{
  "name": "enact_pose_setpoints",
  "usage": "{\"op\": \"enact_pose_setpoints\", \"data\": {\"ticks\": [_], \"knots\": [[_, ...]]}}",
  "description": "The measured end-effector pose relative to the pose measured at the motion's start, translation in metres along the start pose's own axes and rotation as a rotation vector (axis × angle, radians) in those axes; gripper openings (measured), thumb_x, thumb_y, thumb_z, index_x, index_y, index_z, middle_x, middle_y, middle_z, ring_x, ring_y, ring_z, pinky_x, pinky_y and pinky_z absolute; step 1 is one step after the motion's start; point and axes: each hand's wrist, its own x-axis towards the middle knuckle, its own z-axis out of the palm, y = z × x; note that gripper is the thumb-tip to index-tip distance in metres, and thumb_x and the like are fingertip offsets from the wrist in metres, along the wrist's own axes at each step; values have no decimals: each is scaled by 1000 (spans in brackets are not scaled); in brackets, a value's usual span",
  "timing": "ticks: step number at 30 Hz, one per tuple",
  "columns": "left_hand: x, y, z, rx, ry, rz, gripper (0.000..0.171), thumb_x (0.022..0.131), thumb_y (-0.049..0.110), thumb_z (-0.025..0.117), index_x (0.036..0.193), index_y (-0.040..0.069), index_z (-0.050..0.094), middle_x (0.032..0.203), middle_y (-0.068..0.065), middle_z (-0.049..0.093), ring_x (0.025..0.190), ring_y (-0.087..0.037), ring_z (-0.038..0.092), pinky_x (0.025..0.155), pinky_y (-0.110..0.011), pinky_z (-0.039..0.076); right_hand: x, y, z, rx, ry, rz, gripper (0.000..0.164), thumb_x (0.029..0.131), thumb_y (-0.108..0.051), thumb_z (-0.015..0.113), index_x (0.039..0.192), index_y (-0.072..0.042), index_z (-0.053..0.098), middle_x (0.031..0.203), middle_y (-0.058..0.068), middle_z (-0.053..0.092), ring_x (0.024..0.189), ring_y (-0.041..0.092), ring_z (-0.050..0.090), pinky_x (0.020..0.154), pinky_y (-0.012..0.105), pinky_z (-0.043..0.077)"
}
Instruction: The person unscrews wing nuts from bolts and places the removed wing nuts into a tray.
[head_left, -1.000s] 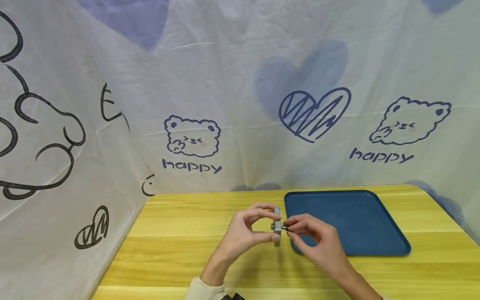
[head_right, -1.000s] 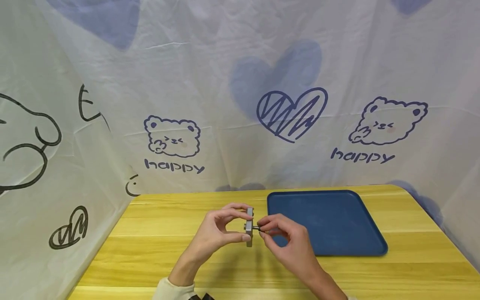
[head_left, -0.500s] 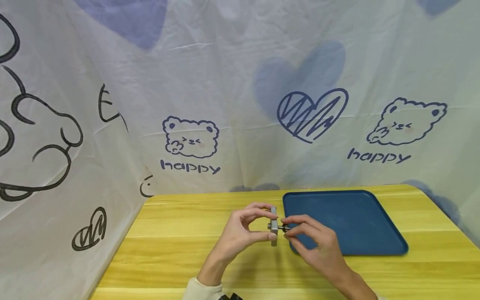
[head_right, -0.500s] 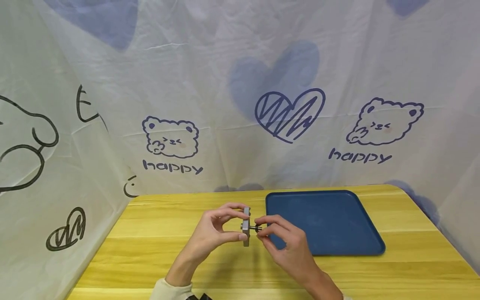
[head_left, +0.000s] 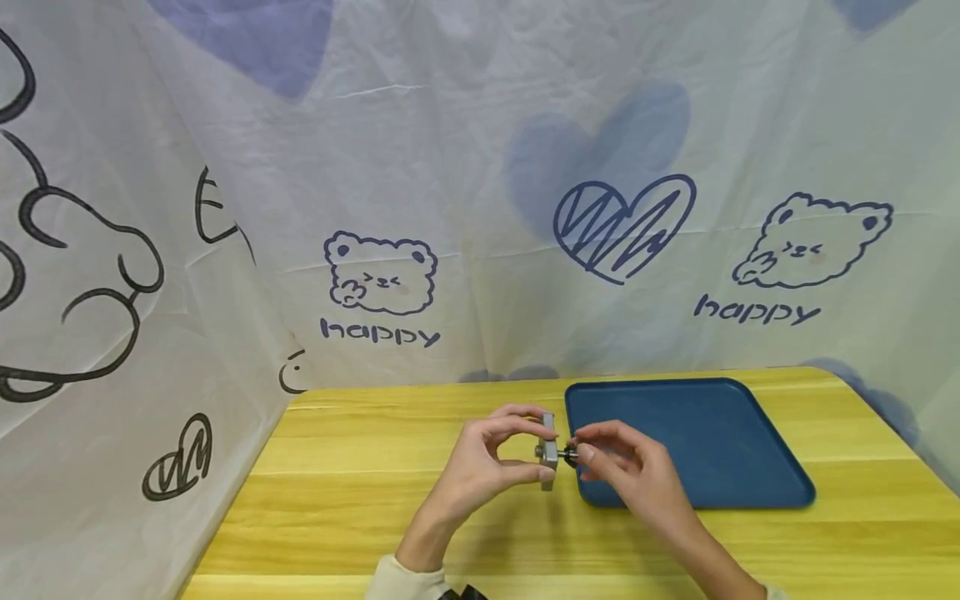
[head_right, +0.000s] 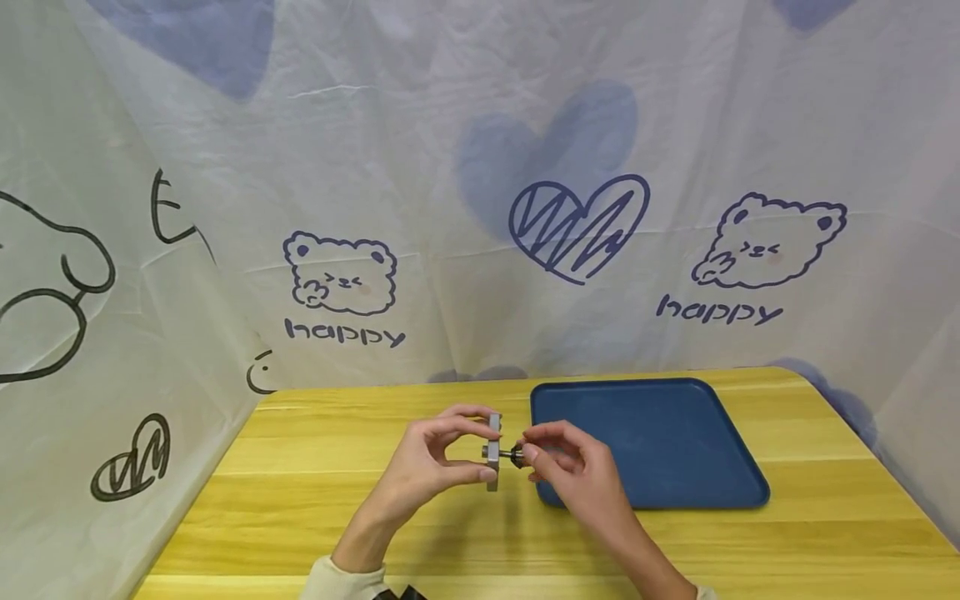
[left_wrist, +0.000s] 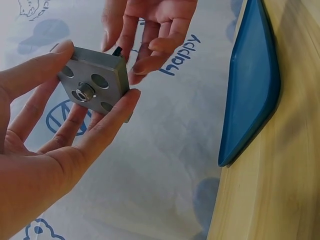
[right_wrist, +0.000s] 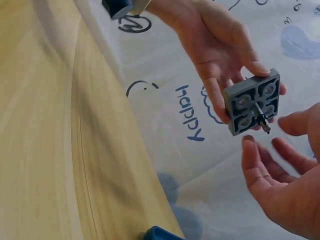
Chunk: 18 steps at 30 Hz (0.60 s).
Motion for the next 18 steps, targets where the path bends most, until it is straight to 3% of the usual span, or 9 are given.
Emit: {"op": "enact_pose_setpoints", "data": {"ticks": [3, 5, 13, 18], "knots": [[0, 0, 2, -32, -9, -15, 35, 82, -9, 82, 116, -3, 74, 138, -14, 57, 135, -30, 52, 92, -42, 60, 0, -2, -1, 53, -23, 119, 39, 100, -19, 70, 129, 7, 61, 114, 20, 69, 96, 27, 74, 82, 47, 63], [0, 0, 3, -30, -11, -13, 35, 82, -8, 82, 115, -3, 74, 138, -14, 57, 135, -30, 51, 92, -42, 60, 0, -2, -2, 72, -44, 154, 42, 100, -20, 70, 131, 6, 60, 113, 20, 70, 95, 28, 74, 82, 47, 63], [1, 0, 6, -15, -28, -17, 34, 82, -8, 82, 115, -3, 74, 140, -19, 55, 134, -29, 51, 90, -41, 61, 0, -1, -2, 102, -74, 193, 40, 99, -20, 71, 126, 8, 61, 103, 21, 75, 91, 27, 75, 79, 44, 63], [1, -1, 8, -5, -26, -27, 34, 82, -9, 81, 115, -3, 74, 139, -14, 57, 134, -29, 51, 90, -40, 61, -1, -1, -1, 110, -72, 181, 33, 98, -17, 72, 120, 7, 63, 101, 20, 75, 90, 26, 75, 77, 40, 64]]}}
